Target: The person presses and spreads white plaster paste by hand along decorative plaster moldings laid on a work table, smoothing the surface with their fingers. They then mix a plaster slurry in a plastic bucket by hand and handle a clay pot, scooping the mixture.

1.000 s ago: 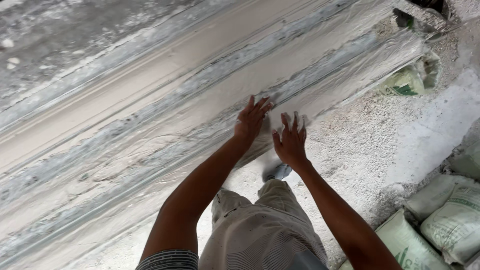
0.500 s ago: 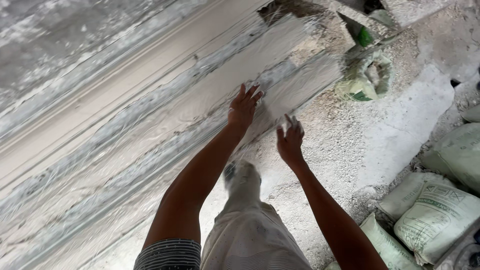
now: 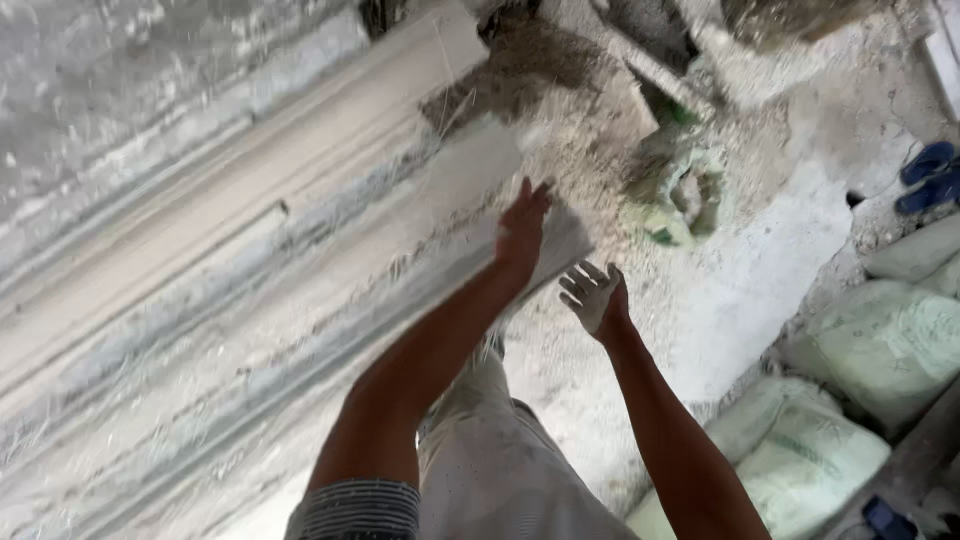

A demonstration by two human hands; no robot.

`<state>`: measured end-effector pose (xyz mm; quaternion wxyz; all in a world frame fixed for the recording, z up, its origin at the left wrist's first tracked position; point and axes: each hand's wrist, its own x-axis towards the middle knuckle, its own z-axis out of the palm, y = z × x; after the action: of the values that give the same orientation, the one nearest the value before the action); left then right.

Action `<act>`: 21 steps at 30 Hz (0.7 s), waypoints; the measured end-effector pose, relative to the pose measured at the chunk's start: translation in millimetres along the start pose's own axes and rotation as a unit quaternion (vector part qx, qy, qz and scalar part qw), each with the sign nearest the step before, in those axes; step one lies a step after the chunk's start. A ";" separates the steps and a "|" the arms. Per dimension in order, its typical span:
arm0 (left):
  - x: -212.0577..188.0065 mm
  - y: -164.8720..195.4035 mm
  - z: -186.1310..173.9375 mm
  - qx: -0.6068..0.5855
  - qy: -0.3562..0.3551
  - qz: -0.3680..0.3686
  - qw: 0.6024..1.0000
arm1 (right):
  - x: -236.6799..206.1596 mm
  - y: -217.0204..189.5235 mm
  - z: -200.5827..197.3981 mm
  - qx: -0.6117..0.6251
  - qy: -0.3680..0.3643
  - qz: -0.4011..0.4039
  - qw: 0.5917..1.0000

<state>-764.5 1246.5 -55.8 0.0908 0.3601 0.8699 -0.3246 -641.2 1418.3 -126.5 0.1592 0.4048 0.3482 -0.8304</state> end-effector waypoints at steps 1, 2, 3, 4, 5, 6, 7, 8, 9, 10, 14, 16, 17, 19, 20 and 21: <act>15.6 2.0 -6.6 -0.009 0.018 -0.024 1.000 | 14.9 -21.0 1.8 -0.016 -0.011 -0.014 1.000; 25.7 3.3 -12.9 -0.008 0.021 -0.026 0.999 | 23.2 -42.1 3.0 -0.037 -0.015 -0.038 0.998; 34.7 3.2 -18.9 0.000 0.013 -0.013 1.000 | 28.0 -55.7 -3.3 -0.061 -0.015 -0.056 0.996; 37.3 6.0 -22.0 0.045 -0.030 0.058 0.997 | 31.0 -65.9 -7.8 -0.085 -0.015 -0.067 0.994; 43.6 6.1 -27.1 0.016 -0.022 0.058 0.998 | 35.3 -79.4 -11.6 -0.128 0.013 -0.085 0.988; 49.3 5.6 -33.0 -0.014 -0.011 0.055 0.998 | 40.5 -95.3 -14.9 -0.172 0.039 -0.105 0.979; 54.0 2.6 -38.0 -0.043 -0.001 0.051 0.998 | 45.1 -109.5 -12.9 -0.216 0.062 -0.126 0.966; 57.7 -0.2 -44.4 -0.131 0.070 0.033 0.988 | 48.0 -122.9 -9.7 -0.275 0.023 -0.194 0.941; 56.7 -3.0 -49.8 -0.218 0.139 0.011 0.966 | 48.8 -134.1 -4.6 -0.331 -0.020 -0.257 0.908; 54.0 -7.2 -55.5 -0.300 0.205 -0.012 0.932 | 47.2 -143.7 1.0 -0.383 -0.067 -0.315 0.866; 46.7 -39.4 -93.7 -0.537 0.254 -0.026 0.804 | 45.9 -185.5 41.1 -0.472 -0.179 -0.407 0.761; 43.2 -58.6 -117.5 -0.585 0.237 -0.043 0.774 | 48.3 -212.2 63.8 -0.476 -0.186 -0.389 0.766; 36.2 -64.1 -127.0 -0.623 0.248 -0.060 0.739 | 47.1 -222.7 72.5 -0.460 -0.200 -0.396 0.769; 20.3 -75.3 -135.1 -0.684 0.277 -0.099 0.668 | 48.4 -238.9 91.5 -0.420 -0.239 -0.408 0.775; 10.3 -77.3 -133.6 -0.720 0.261 -0.115 0.633 | 48.3 -245.6 98.1 -0.450 -0.266 -0.404 0.750; -1.7 -75.4 -129.0 -0.756 0.243 -0.126 0.594 | 45.8 -251.7 101.3 -0.480 -0.290 -0.400 0.725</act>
<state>-805.2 1286.9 82.1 0.0736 0.1144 0.8299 0.5412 -864.0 1525.3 -5.7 0.0787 -0.1625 0.7665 -0.6164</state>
